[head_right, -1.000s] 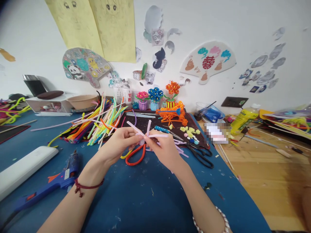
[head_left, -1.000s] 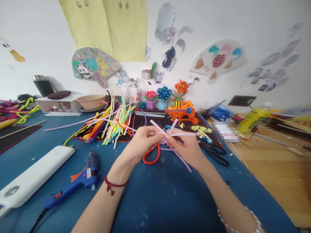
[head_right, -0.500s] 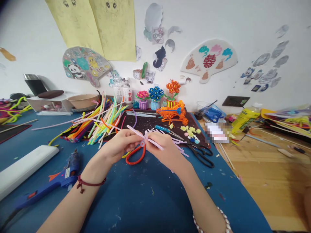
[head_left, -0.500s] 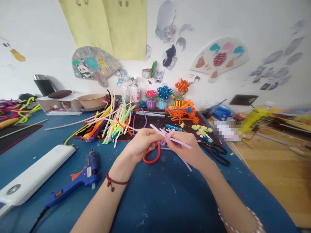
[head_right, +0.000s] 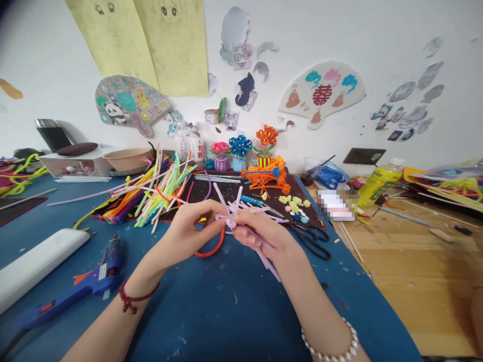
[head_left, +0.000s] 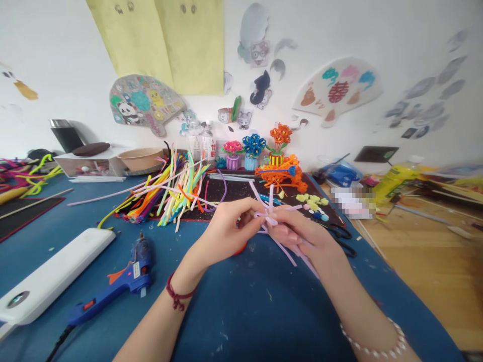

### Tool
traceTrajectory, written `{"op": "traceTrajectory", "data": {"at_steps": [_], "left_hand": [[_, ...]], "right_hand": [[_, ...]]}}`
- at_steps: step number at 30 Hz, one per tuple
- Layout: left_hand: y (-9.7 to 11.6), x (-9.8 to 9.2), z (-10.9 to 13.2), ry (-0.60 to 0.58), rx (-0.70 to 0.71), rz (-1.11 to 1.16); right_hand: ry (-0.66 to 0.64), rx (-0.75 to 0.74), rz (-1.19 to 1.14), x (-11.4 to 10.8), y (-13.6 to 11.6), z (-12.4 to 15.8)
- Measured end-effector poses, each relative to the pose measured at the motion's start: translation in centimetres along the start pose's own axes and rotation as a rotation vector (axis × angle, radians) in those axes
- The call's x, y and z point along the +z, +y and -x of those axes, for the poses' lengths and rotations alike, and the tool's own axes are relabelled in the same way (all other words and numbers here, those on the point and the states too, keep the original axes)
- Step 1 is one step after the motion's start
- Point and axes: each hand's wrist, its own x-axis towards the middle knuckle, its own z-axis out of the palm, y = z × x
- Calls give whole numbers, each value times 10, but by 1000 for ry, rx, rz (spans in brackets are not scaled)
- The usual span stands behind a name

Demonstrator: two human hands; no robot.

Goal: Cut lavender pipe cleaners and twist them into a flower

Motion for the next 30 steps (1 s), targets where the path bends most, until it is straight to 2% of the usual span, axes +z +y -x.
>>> {"op": "traceTrajectory", "data": {"at_steps": [3,6,9,11,13,17,23,26,30], "left_hand": [[1,5,2,14,181,-223],[-2,9,3,-45,328,-380],[-7,11,2,14,323,-395],[-10,11,-1,118,223,-323],[-12,10,-4,205,59,-198],[-14,8,-10,250,-270,100],[-13,11,-11,202,-537,580],[-15,11,-10,170,-623,704],[-20,9,-10,35,-655,801]], "right_hand": [[-14,51,-59,-9,0,-1],[-22,30,5,-15,-1,0],[25,-88,170,-15,-3,0],[84,-219,326,-13,-3,1],[176,-382,522,-11,-3,1],[404,-732,1019,-9,2,0],[317,-1023,1446,-5,12,-3],[302,-1140,1660,-6,17,-8],[274,-1212,1775,-10,19,-11]]}}
